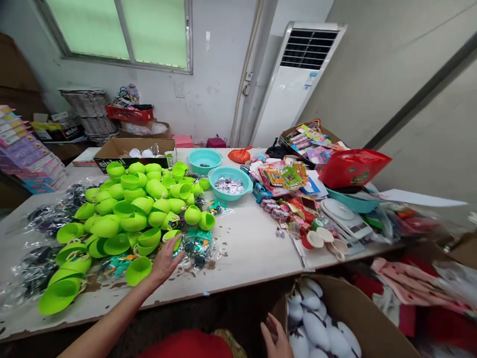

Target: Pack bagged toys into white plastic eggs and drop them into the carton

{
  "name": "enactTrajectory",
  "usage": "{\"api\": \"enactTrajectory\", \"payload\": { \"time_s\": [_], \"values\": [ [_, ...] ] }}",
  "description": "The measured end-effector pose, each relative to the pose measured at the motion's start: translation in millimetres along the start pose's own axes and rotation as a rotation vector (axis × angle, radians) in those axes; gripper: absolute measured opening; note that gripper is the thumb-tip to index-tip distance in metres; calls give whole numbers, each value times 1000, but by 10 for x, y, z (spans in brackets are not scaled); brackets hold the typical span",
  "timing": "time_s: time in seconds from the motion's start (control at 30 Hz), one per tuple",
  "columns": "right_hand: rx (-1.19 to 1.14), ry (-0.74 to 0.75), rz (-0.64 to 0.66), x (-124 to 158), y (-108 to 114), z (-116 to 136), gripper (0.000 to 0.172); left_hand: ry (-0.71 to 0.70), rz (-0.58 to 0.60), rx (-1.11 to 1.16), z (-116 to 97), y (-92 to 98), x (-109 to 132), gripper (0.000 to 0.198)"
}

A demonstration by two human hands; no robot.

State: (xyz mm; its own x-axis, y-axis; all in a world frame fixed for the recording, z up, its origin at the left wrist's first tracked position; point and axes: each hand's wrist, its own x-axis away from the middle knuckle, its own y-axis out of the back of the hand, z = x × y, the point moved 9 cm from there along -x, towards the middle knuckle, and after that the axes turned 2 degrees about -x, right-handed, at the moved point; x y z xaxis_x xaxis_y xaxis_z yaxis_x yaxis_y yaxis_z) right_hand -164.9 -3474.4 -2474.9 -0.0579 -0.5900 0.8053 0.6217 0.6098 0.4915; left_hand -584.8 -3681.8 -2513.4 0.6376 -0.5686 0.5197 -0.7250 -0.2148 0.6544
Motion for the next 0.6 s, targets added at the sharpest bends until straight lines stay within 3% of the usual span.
{"api": "enactTrajectory", "payload": {
  "time_s": [0.07, 0.13, 0.23, 0.3, 0.37, 0.43, 0.6],
  "values": [
    [-20, 41, 28, -645, -264, 457, 57, -25, -94, -106, -170, 55, -429, 60],
    [-79, 47, 84, -1307, -596, 949, 62, 14, -94, -210, -287, -21, -904, 69],
    [-171, 23, 193, -2239, -1162, 1648, 73, 146, 25, -316, -303, -317, -1535, 79],
    [-219, -4, 246, -2790, -1511, 2036, 80, 236, 109, -349, -231, -545, -1791, 69],
    [-280, -55, 282, -3269, -1822, 2328, 86, 287, 137, -368, -144, -712, -1915, 51],
    [-343, -120, 310, -3657, -2104, 2528, 89, 289, 90, -371, -80, -772, -1963, 36],
    [-465, -272, 331, -4203, -2625, 2694, 66, 301, -111, -319, -115, -520, -1930, 26]
  ]
}}
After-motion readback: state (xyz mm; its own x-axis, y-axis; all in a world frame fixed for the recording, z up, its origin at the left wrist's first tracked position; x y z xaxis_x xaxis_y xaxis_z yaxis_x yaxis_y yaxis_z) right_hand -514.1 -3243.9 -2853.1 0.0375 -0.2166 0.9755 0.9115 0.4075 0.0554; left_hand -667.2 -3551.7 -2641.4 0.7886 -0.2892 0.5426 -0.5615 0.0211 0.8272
